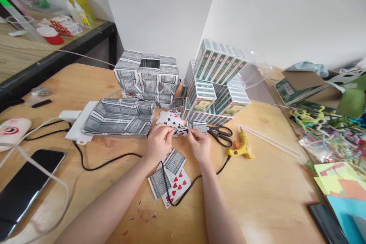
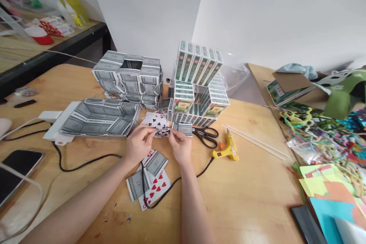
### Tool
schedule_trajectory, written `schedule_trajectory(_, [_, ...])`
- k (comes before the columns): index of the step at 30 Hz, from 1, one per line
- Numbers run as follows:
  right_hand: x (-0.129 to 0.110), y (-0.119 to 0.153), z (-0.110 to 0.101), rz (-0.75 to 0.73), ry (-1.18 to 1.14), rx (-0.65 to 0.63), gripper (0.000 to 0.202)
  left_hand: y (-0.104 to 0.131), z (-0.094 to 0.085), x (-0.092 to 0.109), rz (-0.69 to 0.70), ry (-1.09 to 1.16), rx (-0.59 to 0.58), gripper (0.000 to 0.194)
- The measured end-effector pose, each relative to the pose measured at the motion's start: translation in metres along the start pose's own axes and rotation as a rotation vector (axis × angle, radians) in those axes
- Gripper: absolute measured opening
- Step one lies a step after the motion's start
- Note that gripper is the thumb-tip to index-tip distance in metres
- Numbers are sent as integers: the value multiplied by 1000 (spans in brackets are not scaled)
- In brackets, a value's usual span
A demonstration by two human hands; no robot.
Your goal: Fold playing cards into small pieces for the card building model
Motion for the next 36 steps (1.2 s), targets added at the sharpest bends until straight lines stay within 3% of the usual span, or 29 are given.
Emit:
schedule_trajectory(15, [-4,2,0,-73,196,68,22,4,2,7,35,-25,10,14])
schedule_trajectory(23, [-7,9,3,-169,375,280,19,10,5,21,130,-57,8,14])
schedule_trajectory(28, [-2,16,8,-138,492,368,23,13,5,29,209,-82,-8,16])
schedule_trajectory(31, [-2,14,5,-111,373,377,23,13,4,27,157,-34,5,12])
schedule_trajectory(36, [-6,1,3,31,-149,60,23,7,5,4,-166,66,7,9])
Point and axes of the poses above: each hand's wrist, its own y-axis away from the middle knuckle, its own z-axis out of the palm, x = y × z, the point moved 4 cm from there along -y, towards the middle knuckle, and after that the axes turned 12 degrees about -y, right-handed, at the moved point
